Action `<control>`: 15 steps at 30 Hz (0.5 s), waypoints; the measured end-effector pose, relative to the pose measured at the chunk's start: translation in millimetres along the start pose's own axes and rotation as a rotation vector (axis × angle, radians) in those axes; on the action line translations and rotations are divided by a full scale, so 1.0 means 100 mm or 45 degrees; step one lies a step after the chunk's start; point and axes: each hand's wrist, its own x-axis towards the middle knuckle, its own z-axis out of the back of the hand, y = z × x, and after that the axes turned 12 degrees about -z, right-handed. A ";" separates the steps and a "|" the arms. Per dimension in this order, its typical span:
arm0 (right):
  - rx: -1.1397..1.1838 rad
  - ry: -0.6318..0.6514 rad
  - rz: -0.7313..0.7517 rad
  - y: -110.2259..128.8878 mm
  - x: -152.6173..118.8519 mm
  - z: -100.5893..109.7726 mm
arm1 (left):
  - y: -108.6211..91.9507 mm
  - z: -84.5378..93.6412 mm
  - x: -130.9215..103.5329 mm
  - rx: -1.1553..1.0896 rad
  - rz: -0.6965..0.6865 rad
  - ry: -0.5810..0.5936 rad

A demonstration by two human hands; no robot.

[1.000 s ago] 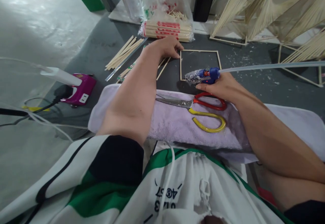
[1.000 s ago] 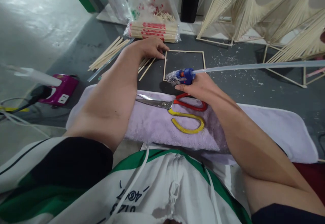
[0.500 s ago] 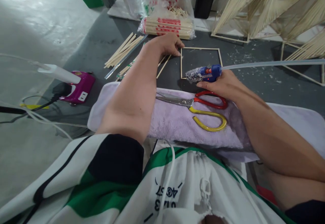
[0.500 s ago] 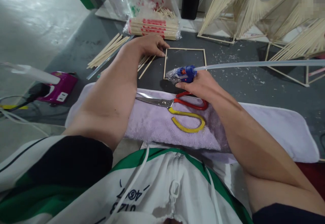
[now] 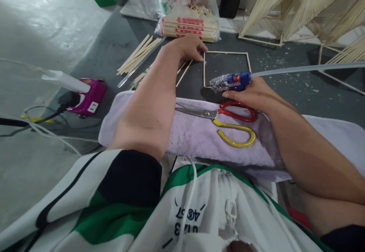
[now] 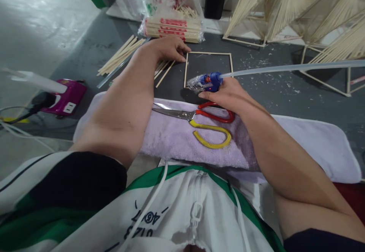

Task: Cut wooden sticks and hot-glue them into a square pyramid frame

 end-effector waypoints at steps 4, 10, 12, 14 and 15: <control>-0.009 -0.008 -0.005 -0.01 0.00 -0.01 | 0.00 0.01 0.00 0.021 -0.004 0.013; -0.058 -0.008 0.005 -0.02 0.01 -0.01 | 0.02 0.01 0.01 0.044 0.020 0.022; -0.092 -0.020 -0.018 -0.03 0.03 -0.01 | 0.02 0.01 0.01 0.031 0.019 0.013; -0.123 -0.033 -0.040 -0.05 0.04 -0.03 | 0.01 0.01 0.01 0.006 0.019 0.001; -0.129 -0.031 -0.033 -0.05 0.05 -0.03 | 0.01 0.01 0.01 -0.007 0.018 -0.005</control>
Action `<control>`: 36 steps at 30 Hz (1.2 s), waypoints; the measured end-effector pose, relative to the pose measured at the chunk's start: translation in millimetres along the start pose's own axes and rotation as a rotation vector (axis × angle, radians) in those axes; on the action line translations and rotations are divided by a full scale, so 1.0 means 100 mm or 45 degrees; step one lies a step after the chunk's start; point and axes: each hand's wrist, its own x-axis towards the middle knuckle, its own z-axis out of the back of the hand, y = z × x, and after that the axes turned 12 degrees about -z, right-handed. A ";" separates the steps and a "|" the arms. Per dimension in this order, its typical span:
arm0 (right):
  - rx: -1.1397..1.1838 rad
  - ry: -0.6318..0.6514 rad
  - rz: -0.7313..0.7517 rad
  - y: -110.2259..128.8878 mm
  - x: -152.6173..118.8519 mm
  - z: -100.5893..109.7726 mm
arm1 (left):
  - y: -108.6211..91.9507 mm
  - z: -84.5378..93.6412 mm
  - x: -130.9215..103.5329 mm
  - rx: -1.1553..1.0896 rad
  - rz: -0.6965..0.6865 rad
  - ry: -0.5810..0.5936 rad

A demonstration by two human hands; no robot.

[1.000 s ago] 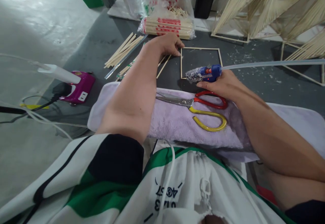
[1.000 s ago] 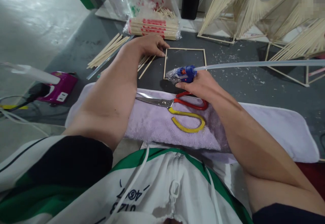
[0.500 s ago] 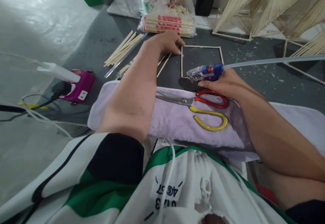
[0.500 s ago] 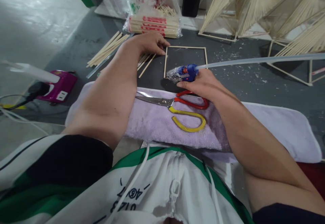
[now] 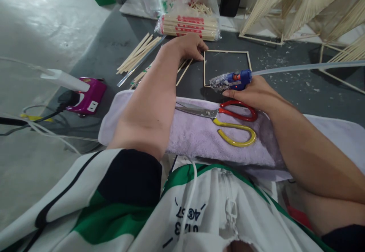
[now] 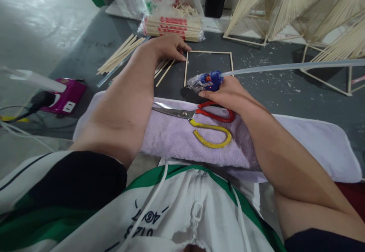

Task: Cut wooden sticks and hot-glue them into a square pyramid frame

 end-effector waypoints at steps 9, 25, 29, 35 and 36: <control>-0.140 0.019 -0.078 0.15 -0.11 0.07 | -0.05 0.03 -0.03 0.085 -0.056 0.028; -0.187 -0.006 0.214 0.04 -0.04 0.05 | -0.10 0.02 -0.08 0.054 -0.058 -0.002; -0.167 0.014 0.205 0.09 -0.08 0.04 | -0.09 0.01 -0.08 0.015 -0.049 -0.033; -0.120 -0.013 0.198 0.05 -0.06 0.00 | -0.05 0.00 -0.06 -0.013 -0.054 -0.038; -0.098 -0.018 0.201 0.03 -0.05 0.00 | -0.04 0.00 -0.06 -0.010 -0.058 -0.046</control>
